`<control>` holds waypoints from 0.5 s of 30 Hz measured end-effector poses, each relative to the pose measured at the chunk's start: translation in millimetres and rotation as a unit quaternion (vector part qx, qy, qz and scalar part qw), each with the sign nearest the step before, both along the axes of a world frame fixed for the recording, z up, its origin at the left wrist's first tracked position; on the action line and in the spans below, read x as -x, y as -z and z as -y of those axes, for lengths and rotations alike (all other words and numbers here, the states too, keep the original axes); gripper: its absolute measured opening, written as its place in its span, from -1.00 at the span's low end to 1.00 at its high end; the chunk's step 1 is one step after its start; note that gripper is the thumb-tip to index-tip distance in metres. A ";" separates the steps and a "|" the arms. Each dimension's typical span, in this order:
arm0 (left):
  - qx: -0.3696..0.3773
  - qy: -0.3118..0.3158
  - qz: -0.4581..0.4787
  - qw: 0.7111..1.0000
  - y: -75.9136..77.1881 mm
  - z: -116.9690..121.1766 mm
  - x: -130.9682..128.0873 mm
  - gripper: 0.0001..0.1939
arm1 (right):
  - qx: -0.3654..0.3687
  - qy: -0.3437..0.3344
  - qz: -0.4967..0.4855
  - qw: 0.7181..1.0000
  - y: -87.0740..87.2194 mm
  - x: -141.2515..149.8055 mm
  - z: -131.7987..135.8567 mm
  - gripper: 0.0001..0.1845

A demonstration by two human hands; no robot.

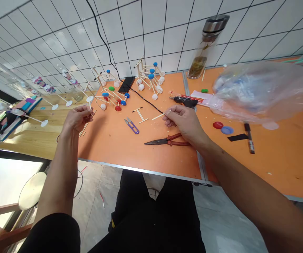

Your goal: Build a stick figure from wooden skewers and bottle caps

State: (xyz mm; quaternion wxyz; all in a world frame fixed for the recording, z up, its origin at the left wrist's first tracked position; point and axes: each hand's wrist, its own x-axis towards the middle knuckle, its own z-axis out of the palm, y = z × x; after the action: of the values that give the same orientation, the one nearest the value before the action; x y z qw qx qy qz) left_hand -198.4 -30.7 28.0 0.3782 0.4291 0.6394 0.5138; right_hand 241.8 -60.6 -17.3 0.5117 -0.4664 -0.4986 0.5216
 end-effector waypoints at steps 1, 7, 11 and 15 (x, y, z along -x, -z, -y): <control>0.020 -0.016 -0.004 1.000 -3.1 -10.7 13.2 -0.88 | 0.003 -0.001 0.000 1.000 -0.6 0.4 0.2 -0.82; 0.133 -0.045 -0.046 0.989 -10.1 -77.0 36.5 -0.93 | 0.008 -0.006 0.011 1.000 -1.1 -1.4 1.9 -0.79; 0.177 -0.036 -0.054 0.982 -8.3 -102.1 33.7 -0.86 | 0.011 -0.010 0.015 1.000 -1.6 -0.8 3.5 -0.79; 0.212 -0.020 -0.058 0.975 -10.2 -113.3 35.3 -0.87 | 0.028 -0.018 0.021 0.999 -4.6 2.8 3.8 -0.79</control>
State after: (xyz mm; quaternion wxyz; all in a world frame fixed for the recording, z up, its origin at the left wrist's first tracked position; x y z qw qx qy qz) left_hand -233.7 82.6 38.1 0.4127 0.3555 0.7631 0.3477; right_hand 239.1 -64.4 -12.7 0.4785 -0.4824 -0.5023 0.5348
